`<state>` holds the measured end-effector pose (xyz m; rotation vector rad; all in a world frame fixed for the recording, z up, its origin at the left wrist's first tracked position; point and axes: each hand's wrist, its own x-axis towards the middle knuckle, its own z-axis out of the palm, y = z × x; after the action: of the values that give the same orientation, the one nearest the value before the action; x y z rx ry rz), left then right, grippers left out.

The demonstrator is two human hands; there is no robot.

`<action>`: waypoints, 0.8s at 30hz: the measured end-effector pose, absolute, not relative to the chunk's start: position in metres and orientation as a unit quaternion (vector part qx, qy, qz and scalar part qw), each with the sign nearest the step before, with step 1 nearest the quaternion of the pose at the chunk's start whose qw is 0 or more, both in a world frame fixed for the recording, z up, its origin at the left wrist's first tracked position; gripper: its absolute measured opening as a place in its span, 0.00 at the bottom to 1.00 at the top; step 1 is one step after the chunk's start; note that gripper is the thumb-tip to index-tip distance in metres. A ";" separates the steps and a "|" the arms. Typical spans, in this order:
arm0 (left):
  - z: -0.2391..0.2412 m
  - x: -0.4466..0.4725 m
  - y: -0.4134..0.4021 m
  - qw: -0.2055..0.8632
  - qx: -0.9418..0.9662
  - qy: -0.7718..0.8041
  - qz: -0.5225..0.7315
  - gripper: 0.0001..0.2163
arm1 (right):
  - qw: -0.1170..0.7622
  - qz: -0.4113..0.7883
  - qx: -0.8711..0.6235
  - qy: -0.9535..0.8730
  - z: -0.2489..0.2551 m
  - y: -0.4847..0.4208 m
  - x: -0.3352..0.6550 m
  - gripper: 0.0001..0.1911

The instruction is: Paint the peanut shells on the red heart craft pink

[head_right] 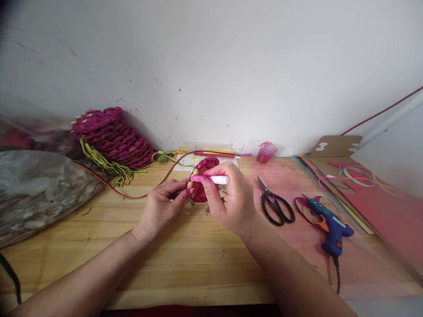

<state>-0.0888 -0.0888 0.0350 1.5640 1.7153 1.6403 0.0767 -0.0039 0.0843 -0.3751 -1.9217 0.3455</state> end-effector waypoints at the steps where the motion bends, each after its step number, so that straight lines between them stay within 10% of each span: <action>1: 0.035 -0.089 -0.089 0.145 0.546 0.598 0.569 0.07 | 0.541 0.137 -0.156 -0.815 0.085 -0.004 0.077 0.05; 24: 0.039 -0.088 -0.092 0.111 0.555 0.611 0.553 0.09 | 0.519 0.079 -0.104 -0.845 0.090 -0.011 0.079 0.09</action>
<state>-0.0882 -0.0918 0.0388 1.6310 1.7953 1.6228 0.0788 -0.0114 0.0903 -0.2486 -2.0264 0.1887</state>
